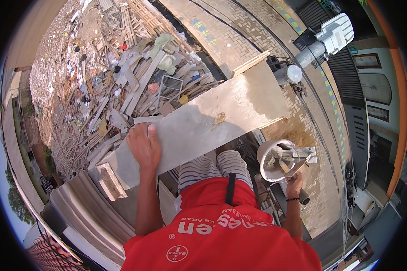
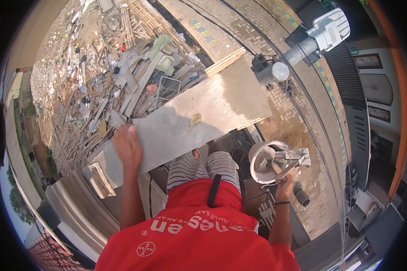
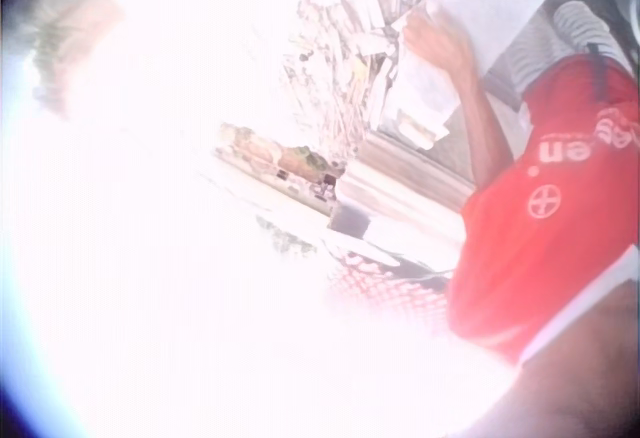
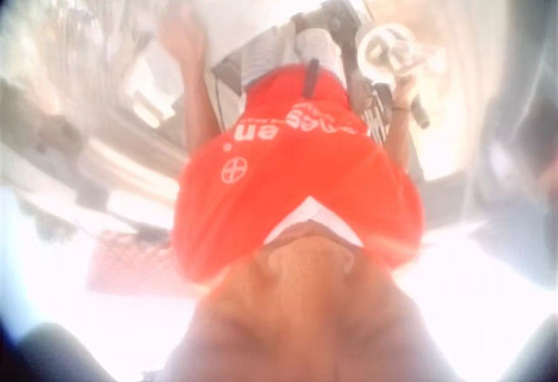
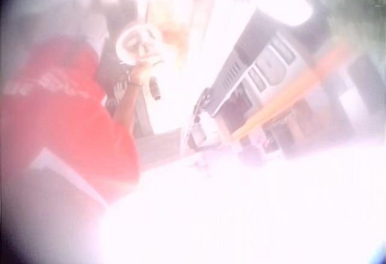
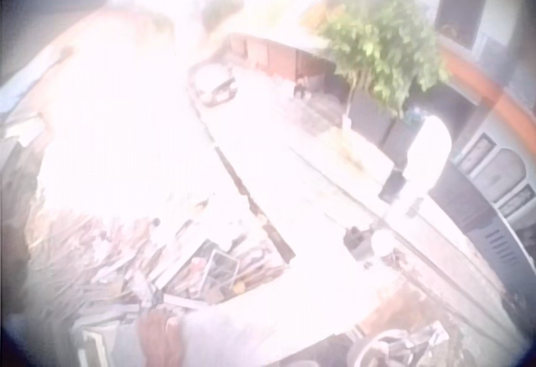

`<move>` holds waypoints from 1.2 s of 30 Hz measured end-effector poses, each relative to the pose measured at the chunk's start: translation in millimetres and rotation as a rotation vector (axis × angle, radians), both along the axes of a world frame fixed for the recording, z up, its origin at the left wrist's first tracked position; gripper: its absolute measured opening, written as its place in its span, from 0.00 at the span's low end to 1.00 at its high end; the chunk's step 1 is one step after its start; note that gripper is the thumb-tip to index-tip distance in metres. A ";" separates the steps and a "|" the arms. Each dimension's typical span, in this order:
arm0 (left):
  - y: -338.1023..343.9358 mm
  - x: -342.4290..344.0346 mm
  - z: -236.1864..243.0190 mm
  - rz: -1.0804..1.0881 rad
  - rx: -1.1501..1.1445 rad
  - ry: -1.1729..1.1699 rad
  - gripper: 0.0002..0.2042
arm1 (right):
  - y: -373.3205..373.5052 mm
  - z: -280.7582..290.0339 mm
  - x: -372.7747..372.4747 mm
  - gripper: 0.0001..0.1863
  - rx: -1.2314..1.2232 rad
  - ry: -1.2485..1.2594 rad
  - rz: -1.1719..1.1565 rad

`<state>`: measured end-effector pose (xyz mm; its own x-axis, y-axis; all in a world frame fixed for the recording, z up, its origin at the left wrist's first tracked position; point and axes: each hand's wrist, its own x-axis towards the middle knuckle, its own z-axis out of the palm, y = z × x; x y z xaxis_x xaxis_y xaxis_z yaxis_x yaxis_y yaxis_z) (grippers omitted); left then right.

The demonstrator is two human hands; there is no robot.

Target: The person scoops wet concrete from a bucket using a trowel and applies it to a rectangular concrete block. They then use a wooden float to smooth the surface of the concrete, repeatedly leveling and refining the finish on the block's top and edges.

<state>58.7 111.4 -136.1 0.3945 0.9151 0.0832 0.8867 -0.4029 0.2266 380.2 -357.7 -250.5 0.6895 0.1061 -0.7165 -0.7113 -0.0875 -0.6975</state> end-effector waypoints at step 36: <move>-23.7 -43.0 -0.9 0.275 -0.089 -0.176 0.37 | -62.5 -315.0 14.1 0.09 -0.051 -0.077 0.061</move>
<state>15.7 87.8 -137.0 0.1183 0.9920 0.0434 0.9038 -0.1257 0.4091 394.3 -420.2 -565.5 0.7361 0.1144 -0.6672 -0.6480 -0.1662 -0.7433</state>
